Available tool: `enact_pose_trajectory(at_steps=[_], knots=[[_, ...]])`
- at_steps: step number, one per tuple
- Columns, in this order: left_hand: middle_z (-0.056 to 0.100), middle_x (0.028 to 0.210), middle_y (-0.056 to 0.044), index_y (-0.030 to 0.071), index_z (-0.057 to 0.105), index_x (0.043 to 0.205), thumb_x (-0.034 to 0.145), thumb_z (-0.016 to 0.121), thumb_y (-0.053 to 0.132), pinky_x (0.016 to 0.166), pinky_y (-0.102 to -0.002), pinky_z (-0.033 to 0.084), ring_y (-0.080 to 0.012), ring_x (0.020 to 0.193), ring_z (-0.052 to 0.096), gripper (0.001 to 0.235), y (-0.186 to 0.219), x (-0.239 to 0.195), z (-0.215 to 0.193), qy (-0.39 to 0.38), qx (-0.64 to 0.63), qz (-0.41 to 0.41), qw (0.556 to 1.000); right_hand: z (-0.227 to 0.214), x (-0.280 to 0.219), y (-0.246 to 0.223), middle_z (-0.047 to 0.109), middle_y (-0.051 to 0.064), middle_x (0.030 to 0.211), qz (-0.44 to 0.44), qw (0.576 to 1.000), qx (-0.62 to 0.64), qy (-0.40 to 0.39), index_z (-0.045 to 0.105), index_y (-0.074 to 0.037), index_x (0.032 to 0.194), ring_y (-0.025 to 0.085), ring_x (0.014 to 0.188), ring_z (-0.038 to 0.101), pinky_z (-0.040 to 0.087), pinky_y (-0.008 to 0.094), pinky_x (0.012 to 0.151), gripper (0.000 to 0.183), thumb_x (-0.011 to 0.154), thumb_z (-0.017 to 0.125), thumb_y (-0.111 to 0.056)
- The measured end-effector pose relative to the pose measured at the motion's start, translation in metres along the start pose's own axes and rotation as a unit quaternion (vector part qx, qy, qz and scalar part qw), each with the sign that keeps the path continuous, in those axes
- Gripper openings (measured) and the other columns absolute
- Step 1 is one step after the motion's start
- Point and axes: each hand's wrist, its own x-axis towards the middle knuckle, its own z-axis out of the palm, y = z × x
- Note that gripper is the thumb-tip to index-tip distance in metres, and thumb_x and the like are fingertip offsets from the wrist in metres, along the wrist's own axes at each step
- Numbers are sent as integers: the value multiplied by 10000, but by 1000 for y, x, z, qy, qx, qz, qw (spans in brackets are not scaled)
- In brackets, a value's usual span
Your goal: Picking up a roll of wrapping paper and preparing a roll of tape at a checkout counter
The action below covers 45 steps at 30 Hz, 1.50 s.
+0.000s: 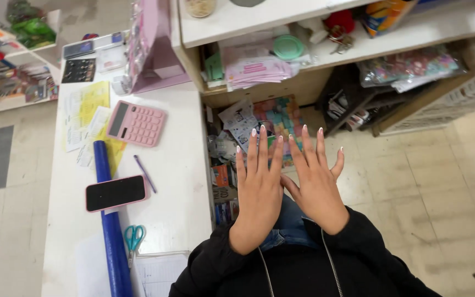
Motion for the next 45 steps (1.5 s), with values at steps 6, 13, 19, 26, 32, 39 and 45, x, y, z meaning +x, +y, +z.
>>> enact_pose_trajectory(at_steps=[6,13,19,26,32,39,45], knots=[[80,1736,-113,98,230,1660,1040,583,118,1305,-513,34,-284,1601,88,713,35,-35,-24,19,-100,107,989,-27,-75,17,176,166,1711,98,994,-18,37,331,-123,1596,448,1562,61,7,818,1032,737,968,605,-395],[167,1727,-152,134,253,1638,867,654,108,1277,-556,55,-336,1604,130,869,58,-64,-9,6,-207,261,943,-47,-123,27,143,142,1724,165,983,-34,67,307,-148,1604,433,1569,34,24,820,1025,751,943,613,-330],[183,1705,-225,96,306,1617,766,782,200,1246,-583,48,-396,1587,145,981,92,-65,-25,-6,-247,292,924,-74,-149,51,172,140,1719,187,976,-61,90,355,-154,1581,440,1566,61,42,832,1014,698,966,598,-380],[204,1703,-203,97,311,1611,769,746,209,1250,-580,134,-358,1584,188,954,173,-74,-55,8,-251,354,901,-119,-194,110,185,89,1722,256,950,-120,132,341,-192,1591,395,1576,99,112,800,1042,698,987,526,-488],[197,1703,-202,108,282,1622,805,690,261,1257,-567,166,-339,1585,194,926,249,-87,-68,33,-214,407,887,-150,-232,166,190,46,1727,296,929,-158,154,342,-219,1595,374,1587,117,141,777,1069,710,974,514,-517],[196,1701,-212,115,294,1617,777,713,240,1250,-559,184,-341,1581,210,947,348,-102,-76,42,-239,459,855,-193,-275,236,200,52,1725,339,906,-193,167,322,-235,1606,372,1580,138,152,767,1073,727,966,522,-517],[209,1699,-207,116,290,1621,788,687,240,1250,-547,196,-339,1581,213,931,428,-124,-86,54,-260,515,815,-220,-321,288,200,47,1725,393,875,-204,195,310,-241,1611,375,1582,133,126,763,1081,717,977,504,-515]])
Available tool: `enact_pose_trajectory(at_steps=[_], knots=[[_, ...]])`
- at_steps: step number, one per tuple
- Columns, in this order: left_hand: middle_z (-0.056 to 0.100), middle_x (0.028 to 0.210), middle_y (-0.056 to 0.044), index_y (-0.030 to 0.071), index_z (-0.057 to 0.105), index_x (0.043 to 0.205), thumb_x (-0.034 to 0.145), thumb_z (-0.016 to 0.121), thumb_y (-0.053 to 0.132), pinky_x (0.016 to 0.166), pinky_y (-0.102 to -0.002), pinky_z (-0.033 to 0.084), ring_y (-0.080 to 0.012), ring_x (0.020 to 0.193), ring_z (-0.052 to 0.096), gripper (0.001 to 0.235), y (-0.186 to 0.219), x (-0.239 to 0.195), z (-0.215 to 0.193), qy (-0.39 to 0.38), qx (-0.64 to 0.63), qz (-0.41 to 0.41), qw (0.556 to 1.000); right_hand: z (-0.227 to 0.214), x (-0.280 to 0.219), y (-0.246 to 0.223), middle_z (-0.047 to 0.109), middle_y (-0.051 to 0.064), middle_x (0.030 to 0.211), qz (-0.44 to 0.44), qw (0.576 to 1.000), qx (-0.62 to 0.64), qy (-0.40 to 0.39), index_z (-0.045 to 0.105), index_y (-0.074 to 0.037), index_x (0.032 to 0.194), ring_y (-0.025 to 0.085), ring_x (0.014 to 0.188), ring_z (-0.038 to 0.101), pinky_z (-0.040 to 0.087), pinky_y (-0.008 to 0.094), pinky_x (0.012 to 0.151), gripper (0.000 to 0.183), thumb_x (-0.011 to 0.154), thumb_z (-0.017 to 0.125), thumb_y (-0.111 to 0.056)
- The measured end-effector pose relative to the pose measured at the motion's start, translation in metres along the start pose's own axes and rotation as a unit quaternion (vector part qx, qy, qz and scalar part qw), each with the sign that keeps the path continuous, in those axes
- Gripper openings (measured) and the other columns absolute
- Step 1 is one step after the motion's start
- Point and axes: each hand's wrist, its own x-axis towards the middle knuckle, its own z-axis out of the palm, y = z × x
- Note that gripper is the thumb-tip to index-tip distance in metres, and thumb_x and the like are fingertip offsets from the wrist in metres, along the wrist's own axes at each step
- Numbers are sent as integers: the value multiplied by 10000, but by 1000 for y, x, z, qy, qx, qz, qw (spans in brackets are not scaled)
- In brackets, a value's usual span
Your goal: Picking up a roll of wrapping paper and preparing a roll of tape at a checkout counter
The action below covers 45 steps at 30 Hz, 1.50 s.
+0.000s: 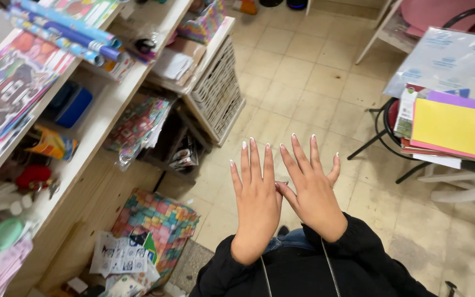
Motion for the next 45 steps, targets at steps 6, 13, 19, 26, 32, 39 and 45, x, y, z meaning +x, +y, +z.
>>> enact_pose_trajectory(at_steps=[6,13,19,26,32,39,45], knots=[[185,1706,-206,138,242,1640,826,675,285,1257,-536,176,-337,1584,205,933,30,48,23,-4,-19,92,996,3,5,50,197,23,1726,108,994,-7,20,316,-258,1606,359,1589,109,122,759,1077,719,974,503,-544],[189,1709,-193,131,283,1624,850,651,242,1256,-553,180,-338,1583,206,864,72,112,59,-9,-99,245,964,0,10,92,182,28,1734,267,957,-97,63,304,-262,1610,402,1586,113,177,781,1044,730,966,487,-553],[200,1712,-170,129,302,1620,866,675,257,1261,-551,173,-316,1589,211,851,116,163,67,-7,-158,405,901,-22,9,104,199,33,1730,441,876,-165,101,327,-245,1603,416,1578,148,208,799,1019,735,959,493,-557],[184,1716,-165,149,322,1618,772,743,394,1267,-544,172,-311,1589,189,977,159,173,73,-5,-189,583,790,-29,-10,69,169,39,1737,635,733,-200,137,313,-235,1612,422,1579,120,173,812,1031,735,971,479,-556],[180,1708,-186,147,289,1627,833,759,509,1256,-572,192,-335,1588,180,992,174,168,60,-10,-251,709,659,-26,-39,13,179,93,1731,784,544,-227,195,304,-185,1627,461,1565,90,121,852,1028,749,999,428,-573],[152,1710,-200,164,257,1646,924,692,561,1254,-582,203,-350,1593,172,931,166,150,51,-26,-281,824,492,-10,1,-48,213,76,1723,860,392,-235,228,345,-208,1614,453,1566,125,134,839,1029,620,1056,409,-470],[172,1718,-163,197,255,1649,904,735,589,1257,-575,229,-305,1603,185,969,137,138,36,-43,-285,888,357,19,32,-95,234,88,1727,900,269,-257,226,376,-233,1622,431,1576,156,99,783,1071,581,1078,412,-435]])
